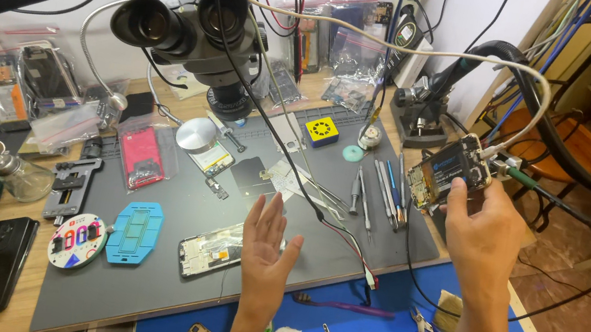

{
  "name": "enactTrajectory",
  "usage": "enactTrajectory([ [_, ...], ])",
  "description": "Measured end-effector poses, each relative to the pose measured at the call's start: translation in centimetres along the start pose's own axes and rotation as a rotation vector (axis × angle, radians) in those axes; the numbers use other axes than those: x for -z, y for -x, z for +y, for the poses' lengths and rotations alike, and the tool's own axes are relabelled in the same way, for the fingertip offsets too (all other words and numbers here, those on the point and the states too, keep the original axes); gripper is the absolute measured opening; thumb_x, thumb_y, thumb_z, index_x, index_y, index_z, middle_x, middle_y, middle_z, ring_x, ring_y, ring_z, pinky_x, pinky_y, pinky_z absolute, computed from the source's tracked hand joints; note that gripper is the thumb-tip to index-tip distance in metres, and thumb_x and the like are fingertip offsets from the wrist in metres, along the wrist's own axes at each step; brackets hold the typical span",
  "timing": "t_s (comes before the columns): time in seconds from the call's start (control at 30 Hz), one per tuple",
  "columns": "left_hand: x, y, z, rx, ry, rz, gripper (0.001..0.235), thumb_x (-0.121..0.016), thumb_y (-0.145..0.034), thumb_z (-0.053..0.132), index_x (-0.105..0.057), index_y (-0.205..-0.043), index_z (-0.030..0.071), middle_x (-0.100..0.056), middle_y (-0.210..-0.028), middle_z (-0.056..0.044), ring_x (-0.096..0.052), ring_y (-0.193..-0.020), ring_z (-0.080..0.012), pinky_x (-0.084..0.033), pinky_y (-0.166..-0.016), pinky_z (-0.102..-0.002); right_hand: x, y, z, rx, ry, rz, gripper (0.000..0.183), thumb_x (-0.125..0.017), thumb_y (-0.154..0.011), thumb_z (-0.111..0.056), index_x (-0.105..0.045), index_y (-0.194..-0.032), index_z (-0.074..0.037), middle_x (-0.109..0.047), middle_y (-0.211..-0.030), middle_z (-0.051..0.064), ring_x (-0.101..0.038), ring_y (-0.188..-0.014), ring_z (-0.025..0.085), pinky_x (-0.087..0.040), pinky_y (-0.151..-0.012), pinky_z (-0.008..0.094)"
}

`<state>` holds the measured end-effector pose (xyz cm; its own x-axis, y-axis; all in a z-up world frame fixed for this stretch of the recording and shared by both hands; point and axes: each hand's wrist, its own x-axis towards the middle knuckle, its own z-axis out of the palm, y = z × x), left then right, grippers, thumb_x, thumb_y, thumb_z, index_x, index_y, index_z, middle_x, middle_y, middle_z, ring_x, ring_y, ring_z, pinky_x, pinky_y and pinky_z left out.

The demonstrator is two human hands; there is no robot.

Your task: The person handles a disassembled smartphone, connecting and disconnecting wires to the motherboard. They use tweezers to adjust small components and connectors on the device's internal circuitry.

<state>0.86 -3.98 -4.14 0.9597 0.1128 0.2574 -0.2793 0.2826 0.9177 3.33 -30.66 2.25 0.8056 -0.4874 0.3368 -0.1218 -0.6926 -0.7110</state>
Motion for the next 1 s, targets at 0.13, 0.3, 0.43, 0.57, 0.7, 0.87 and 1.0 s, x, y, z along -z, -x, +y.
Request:
enactTrajectory([
  [0.13,0.5,0.1,0.6,0.012,-0.023,0.023,0.073,-0.067,-0.095,0.002,-0.033,-0.159,0.012,-0.047,-0.164,-0.019,-0.041,-0.157,-0.0294,-0.030,-0.130,-0.043,-0.8,1.0,2.1,-0.036,0.049,0.010,0.027,-0.061,-0.112,-0.029,-0.065,-0.102,-0.004,-0.080,-0.092,0.008,-0.073,-0.083,0.027,-0.051,-0.074,0.044],
  [0.3,0.7,0.3,0.8,0.034,-0.013,0.050,0.070,-0.067,-0.094,0.003,-0.037,-0.157,0.011,-0.050,-0.161,-0.021,-0.045,-0.155,-0.0301,-0.033,-0.130,-0.042,-1.9,1.6,4.1,-0.024,0.126,-0.006,0.031,-0.060,-0.114,-0.029,-0.061,-0.095,-0.004,-0.078,-0.085,0.007,-0.073,-0.082,0.027,-0.051,-0.073,0.045],
  [0.43,0.7,0.4,1.2,0.069,-0.025,0.066,0.068,-0.066,-0.095,0.005,-0.038,-0.156,0.011,-0.053,-0.160,-0.021,-0.048,-0.154,-0.0307,-0.035,-0.129,-0.042,-2.5,1.4,5.1,-0.115,0.113,-0.045,0.037,-0.057,-0.114,-0.033,-0.057,-0.089,-0.007,-0.080,-0.084,0.003,-0.073,-0.087,0.026,-0.051,-0.079,0.045],
  [0.57,0.9,0.5,0.9,0.075,-0.039,0.083,0.067,-0.067,-0.094,0.007,-0.040,-0.155,0.011,-0.055,-0.158,-0.020,-0.050,-0.152,-0.0300,-0.036,-0.129,-0.042,-2.1,1.6,4.7,-0.203,0.012,-0.081,0.032,-0.056,-0.113,-0.032,-0.060,-0.096,-0.006,-0.080,-0.086,0.006,-0.077,-0.087,0.020,-0.055,-0.077,0.040],
  [0.7,1.5,0.2,-0.5,0.053,0.011,0.106,0.066,-0.068,-0.093,0.005,-0.043,-0.154,0.008,-0.060,-0.154,-0.021,-0.054,-0.149,-0.0302,-0.038,-0.128,-0.042,-2.1,1.2,4.5,-0.233,0.048,-0.104,0.035,-0.058,-0.110,-0.037,-0.065,-0.094,-0.007,-0.082,-0.087,0.003,-0.074,-0.092,0.027,-0.051,-0.082,0.044],
  [0.87,1.4,0.0,-1.0,0.067,0.025,0.137,0.066,-0.068,-0.091,0.000,-0.046,-0.153,0.007,-0.064,-0.150,-0.021,-0.058,-0.147,-0.0309,-0.042,-0.126,-0.042,-1.9,1.3,4.6,-0.244,0.037,-0.097,0.037,-0.059,-0.109,-0.042,-0.069,-0.101,-0.007,-0.083,-0.087,0.005,-0.074,-0.093,0.028,-0.051,-0.086,0.043],
  [1.0,1.4,0.0,-0.9,0.099,0.035,0.142,0.066,-0.068,-0.092,0.001,-0.047,-0.154,0.008,-0.066,-0.148,-0.020,-0.059,-0.146,-0.0299,-0.042,-0.126,-0.042,-3.2,1.2,7.0,-0.135,0.110,-0.034,0.041,-0.063,-0.108,-0.042,-0.069,-0.115,-0.002,-0.078,-0.094,0.010,-0.073,-0.092,0.030,-0.051,-0.084,0.045],
])
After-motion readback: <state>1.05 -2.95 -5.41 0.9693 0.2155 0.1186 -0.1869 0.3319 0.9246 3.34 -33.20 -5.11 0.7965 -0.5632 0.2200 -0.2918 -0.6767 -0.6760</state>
